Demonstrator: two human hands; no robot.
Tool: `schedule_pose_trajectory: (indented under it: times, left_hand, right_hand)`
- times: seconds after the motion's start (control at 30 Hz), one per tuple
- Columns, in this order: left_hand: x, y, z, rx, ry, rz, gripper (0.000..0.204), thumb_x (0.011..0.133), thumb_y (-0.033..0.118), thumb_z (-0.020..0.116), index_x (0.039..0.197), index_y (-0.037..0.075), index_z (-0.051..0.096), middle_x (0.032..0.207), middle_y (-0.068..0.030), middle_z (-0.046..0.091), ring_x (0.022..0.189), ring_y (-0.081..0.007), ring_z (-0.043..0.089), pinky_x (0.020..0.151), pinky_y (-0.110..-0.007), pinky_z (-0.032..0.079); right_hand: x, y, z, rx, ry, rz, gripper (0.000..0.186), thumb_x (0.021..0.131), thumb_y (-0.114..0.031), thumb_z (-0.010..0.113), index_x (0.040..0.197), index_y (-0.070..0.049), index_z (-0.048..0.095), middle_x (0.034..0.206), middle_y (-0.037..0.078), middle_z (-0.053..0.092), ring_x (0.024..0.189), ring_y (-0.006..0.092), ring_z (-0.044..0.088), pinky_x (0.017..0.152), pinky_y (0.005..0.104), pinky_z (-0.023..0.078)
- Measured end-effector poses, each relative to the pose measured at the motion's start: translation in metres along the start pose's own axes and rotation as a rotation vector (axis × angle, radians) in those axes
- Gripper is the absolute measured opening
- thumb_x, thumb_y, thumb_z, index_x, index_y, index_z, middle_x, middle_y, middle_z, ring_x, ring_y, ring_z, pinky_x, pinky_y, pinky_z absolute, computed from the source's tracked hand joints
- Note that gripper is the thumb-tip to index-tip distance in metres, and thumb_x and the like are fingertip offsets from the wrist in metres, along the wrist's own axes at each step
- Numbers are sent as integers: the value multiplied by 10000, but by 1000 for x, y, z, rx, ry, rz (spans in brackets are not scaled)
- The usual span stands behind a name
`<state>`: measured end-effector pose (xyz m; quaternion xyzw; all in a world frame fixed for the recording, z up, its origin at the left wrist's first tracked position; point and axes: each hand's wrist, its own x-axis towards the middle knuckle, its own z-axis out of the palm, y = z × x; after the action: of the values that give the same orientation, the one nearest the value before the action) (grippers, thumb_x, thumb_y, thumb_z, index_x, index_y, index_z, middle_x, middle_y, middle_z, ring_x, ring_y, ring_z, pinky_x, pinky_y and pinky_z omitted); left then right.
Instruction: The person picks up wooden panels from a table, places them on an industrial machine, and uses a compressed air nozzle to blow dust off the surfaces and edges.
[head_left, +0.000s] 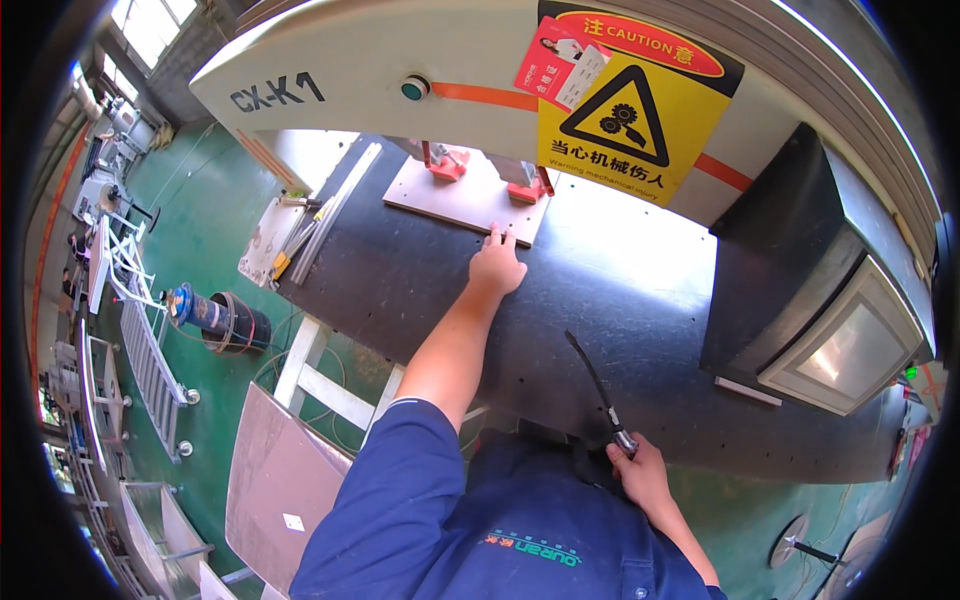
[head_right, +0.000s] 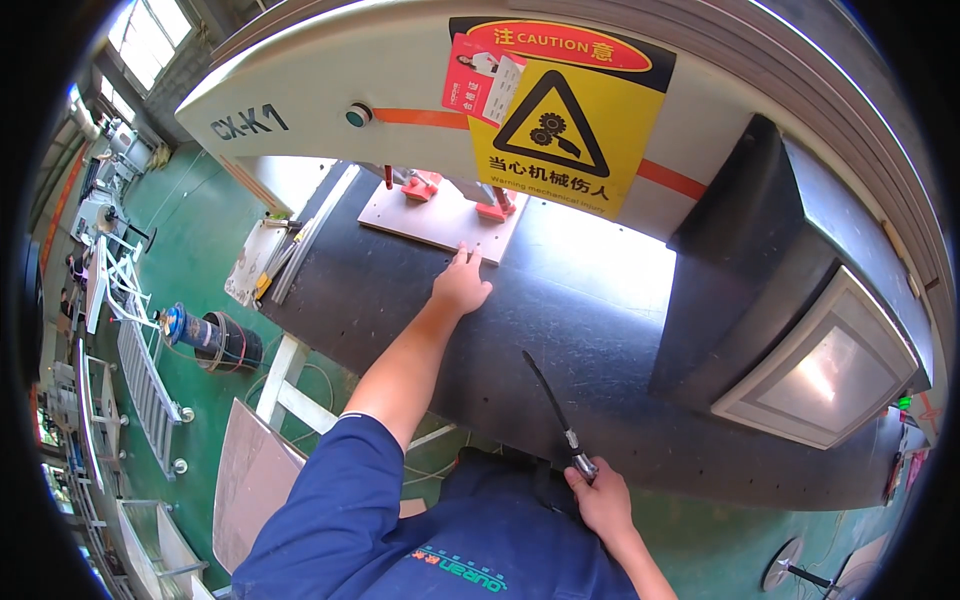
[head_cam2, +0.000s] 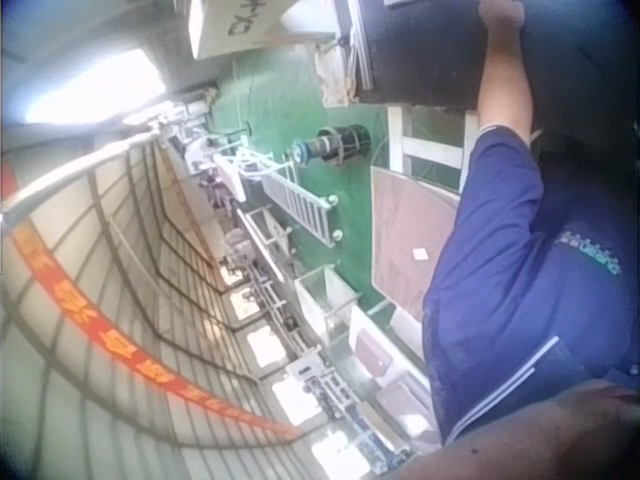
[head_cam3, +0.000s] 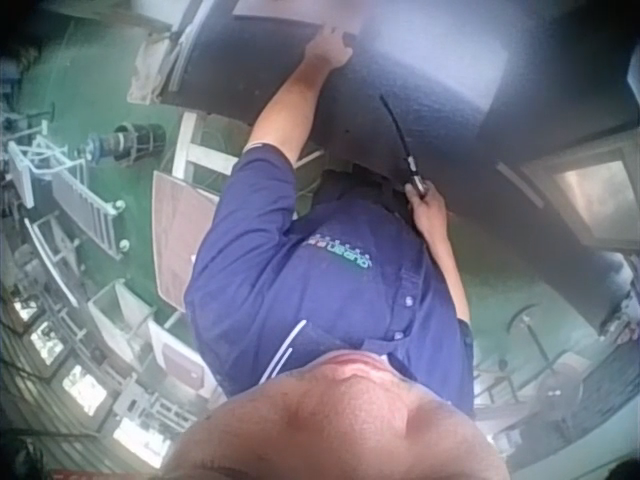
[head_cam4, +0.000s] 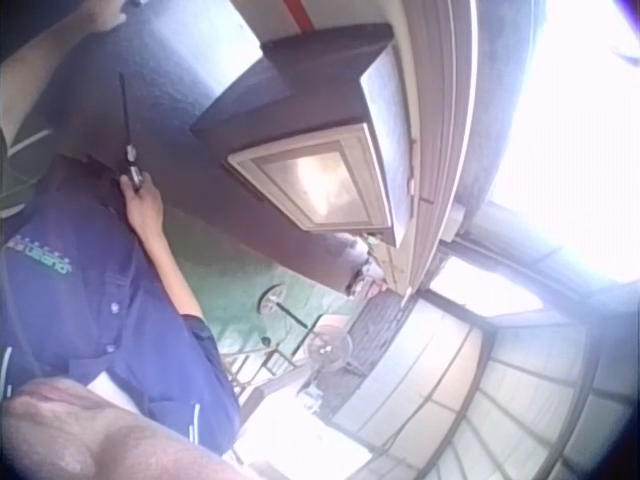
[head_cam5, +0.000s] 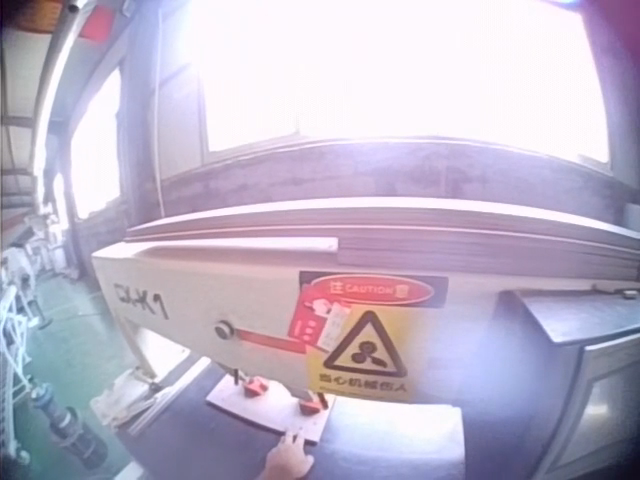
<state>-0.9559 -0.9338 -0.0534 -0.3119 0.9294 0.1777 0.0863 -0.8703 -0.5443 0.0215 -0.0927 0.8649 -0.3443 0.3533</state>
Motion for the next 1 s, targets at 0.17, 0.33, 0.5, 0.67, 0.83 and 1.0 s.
schedule_pose_trajectory:
  times: [0.17,0.33,0.5,0.67,0.83,1.0]
  left_hand:
    - [0,0,0,-16,6,-2,775,815,321,606,1482,111,271,1551,-180,191,1370,-313,346,1060,-422,383]
    - [-2,4,-4,3,-7,-8,780,812,284,608,1486,105,258,1552,-176,193,1374,-293,344,1043,-392,405]
    - [0,1,-2,-3,-9,-13,776,821,325,605,1487,119,265,1562,-164,167,1361,-310,361,1051,-419,392]
    - [0,2,-4,12,-27,-22,783,826,336,607,1493,130,252,1567,-155,156,1348,-310,383,1042,-425,401]
    - [7,2,-2,21,-12,3,765,827,366,619,1477,135,289,1559,-159,179,1340,-318,388,1044,-434,395]
    - [28,-8,-5,111,72,37,690,825,491,602,1371,103,434,1401,-197,390,1273,-395,401,1056,-464,350]
  right_hand:
    - [-1,10,-3,102,56,31,327,883,-321,656,802,-27,537,565,70,573,522,193,577,529,344,432]
    - [-3,13,-6,191,114,60,346,894,-336,653,792,-29,528,549,39,541,487,144,545,498,318,413]
    - [-4,9,-7,183,108,44,348,896,-344,649,795,-34,527,548,40,535,493,144,543,500,320,411]
    - [-5,8,-4,188,113,5,349,893,-353,646,802,-35,536,551,48,548,510,157,560,514,328,417]
    - [-6,7,-4,49,94,33,346,873,-361,653,823,-31,562,579,94,590,558,249,611,561,374,448]
    - [-11,16,-7,58,171,72,340,872,-361,648,851,-29,583,612,114,613,615,296,631,591,398,460]
